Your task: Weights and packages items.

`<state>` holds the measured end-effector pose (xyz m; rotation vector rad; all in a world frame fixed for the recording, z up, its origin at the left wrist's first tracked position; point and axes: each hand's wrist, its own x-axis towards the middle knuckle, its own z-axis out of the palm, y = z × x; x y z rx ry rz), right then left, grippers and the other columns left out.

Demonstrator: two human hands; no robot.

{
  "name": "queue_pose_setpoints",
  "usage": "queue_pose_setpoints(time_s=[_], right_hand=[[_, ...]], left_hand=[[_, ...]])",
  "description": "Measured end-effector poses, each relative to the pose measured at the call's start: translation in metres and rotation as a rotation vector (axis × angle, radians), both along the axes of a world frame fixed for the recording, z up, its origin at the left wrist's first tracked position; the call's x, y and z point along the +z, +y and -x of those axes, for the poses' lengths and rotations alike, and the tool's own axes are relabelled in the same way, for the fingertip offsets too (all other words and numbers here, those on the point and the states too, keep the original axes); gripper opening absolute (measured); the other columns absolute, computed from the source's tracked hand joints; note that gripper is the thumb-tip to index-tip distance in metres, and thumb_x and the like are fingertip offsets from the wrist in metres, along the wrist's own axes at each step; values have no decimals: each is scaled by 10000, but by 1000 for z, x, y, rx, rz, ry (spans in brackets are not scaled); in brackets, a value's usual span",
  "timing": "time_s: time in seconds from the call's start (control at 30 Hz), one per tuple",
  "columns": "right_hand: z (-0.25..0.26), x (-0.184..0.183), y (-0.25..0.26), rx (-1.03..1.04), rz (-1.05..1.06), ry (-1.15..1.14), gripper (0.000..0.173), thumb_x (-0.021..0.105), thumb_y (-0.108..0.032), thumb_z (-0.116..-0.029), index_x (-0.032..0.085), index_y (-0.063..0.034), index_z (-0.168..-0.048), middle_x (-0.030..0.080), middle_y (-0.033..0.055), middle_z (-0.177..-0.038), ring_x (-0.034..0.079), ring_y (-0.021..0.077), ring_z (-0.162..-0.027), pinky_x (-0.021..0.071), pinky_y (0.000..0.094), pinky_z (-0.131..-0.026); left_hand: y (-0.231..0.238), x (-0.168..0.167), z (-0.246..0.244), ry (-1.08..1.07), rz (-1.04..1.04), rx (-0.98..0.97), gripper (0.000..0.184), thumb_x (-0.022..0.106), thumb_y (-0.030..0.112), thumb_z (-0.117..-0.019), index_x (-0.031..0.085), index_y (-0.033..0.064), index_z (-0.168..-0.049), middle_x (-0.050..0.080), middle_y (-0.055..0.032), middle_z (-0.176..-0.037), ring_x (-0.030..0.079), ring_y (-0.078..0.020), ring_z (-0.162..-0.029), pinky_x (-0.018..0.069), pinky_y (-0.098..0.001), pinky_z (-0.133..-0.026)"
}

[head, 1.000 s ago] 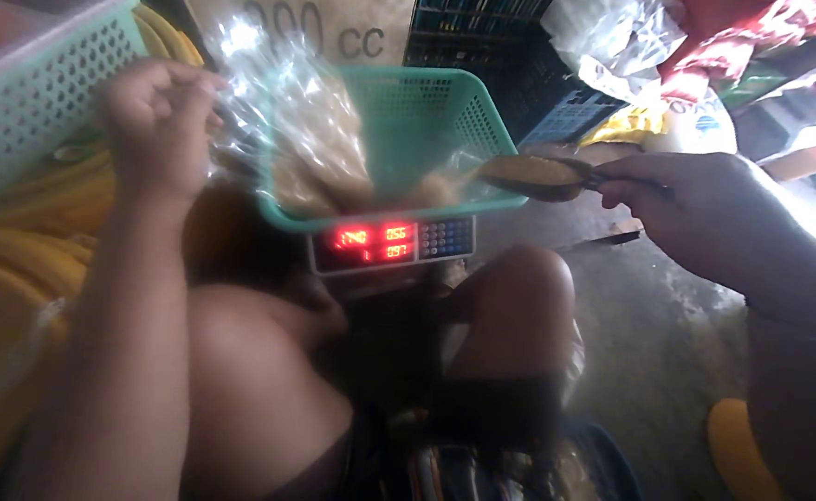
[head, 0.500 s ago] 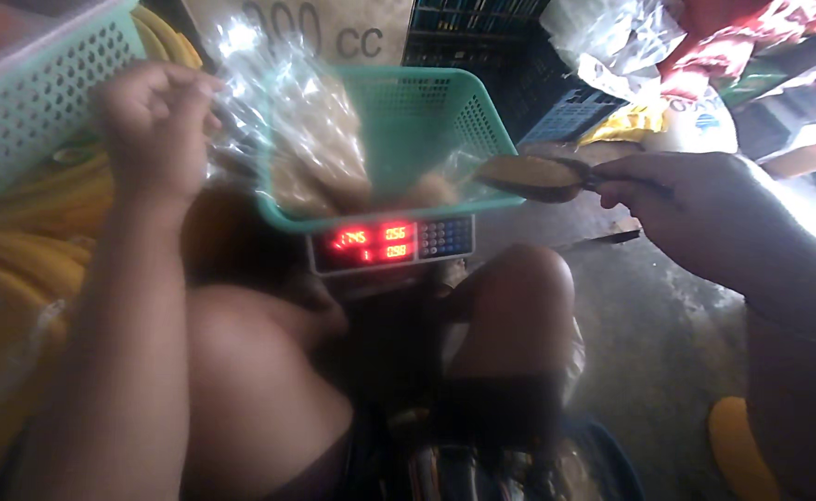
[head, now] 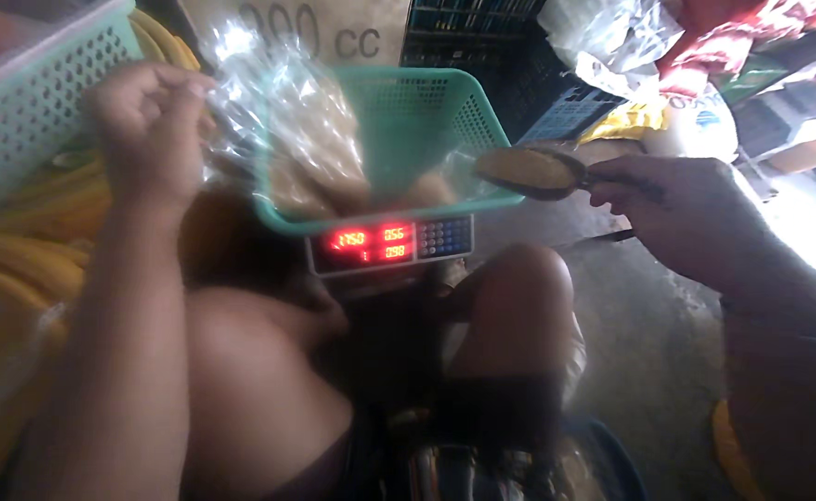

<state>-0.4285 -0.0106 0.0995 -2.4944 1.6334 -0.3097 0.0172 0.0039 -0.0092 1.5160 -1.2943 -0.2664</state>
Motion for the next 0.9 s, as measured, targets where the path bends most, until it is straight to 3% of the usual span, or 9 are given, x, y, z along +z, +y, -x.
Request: queue_pose_setpoints(time_s=[0.23, 0.33, 0.4, 0.47, 0.53, 0.6, 0.63, 0.7, 0.9], right_hand=[[17, -58, 0, 23, 8, -316, 206, 549, -63, -1046, 664, 45, -1179, 701, 143, -968, 659, 155, -808, 564, 331, -765], [32, -73, 3, -28, 22, -401, 203, 562, -52, -1034, 662, 58, -1172, 699, 131, -970, 652, 104, -826, 553, 275, -783], [48, -79, 6, -82, 26, -426, 209, 565, -48, -1032, 656, 64, -1183, 700, 136, -981, 657, 97, -842, 557, 267, -797], [70, -87, 10, -115, 57, -431, 226, 553, -61, -1033, 653, 71, -1186, 698, 146, -980, 665, 106, -840, 567, 279, -802], [97, -98, 17, -163, 76, -443, 256, 535, -81, -1034, 649, 90, -1187, 697, 184, -980, 670, 156, -833, 568, 332, -801], [126, -111, 27, -212, 90, -460, 296, 515, -96, -1031, 645, 114, -1195, 700, 207, -995, 676, 159, -848, 567, 318, -815], [141, -118, 34, -240, 91, -470, 310, 510, -101, -1029, 643, 122, -1197, 699, 212, -999, 674, 149, -852, 564, 301, -816], [170, -134, 51, -300, 96, -465, 314, 507, -101, -1027, 642, 133, -1186, 696, 226, -991, 669, 158, -842, 560, 295, -804], [248, -209, 100, -476, 8, -452, 304, 495, -44, -1026, 618, 178, -1193, 675, 340, -1005, 675, 395, -842, 552, 533, -820]], left_hand=[[3, 14, 46, -320, 263, -147, 382, 516, 263, -1059, 630, -50, -1246, 603, -229, -1217, 612, -125, -842, 518, -235, -713], [-3, 22, 109, -356, 25, -348, 627, 722, 399, -919, 556, 15, -1386, 583, -213, -1361, 638, -165, -827, 539, -319, -672], [-13, 20, 151, -363, -233, -449, 971, 847, 506, -788, 397, 71, -1531, 522, -171, -1465, 672, -219, -896, 576, -423, -732], [-29, 16, 185, -378, -407, -504, 1116, 903, 483, -746, 294, 85, -1593, 499, -175, -1491, 670, -307, -1074, 577, -521, -861], [-45, 10, 204, -341, -417, -531, 851, 846, 314, -858, 408, 28, -1530, 585, -216, -1370, 648, -348, -1146, 547, -533, -953], [-59, 10, 212, -307, -333, -479, 320, 679, 128, -978, 651, -25, -1257, 709, -199, -1126, 704, -302, -1021, 564, -476, -927], [-66, 13, 213, -313, -305, -435, 207, 620, 107, -1012, 702, -27, -1147, 729, -183, -1059, 715, -279, -982, 566, -455, -919], [-78, 21, 210, -320, -322, -379, 214, 572, 111, -1043, 715, -39, -1096, 726, -187, -1027, 714, -272, -924, 568, -453, -882], [-110, 54, 194, -362, -292, -241, 247, 549, 119, -1050, 697, -44, -1162, 711, -197, -1066, 700, -222, -789, 595, -406, -766]])
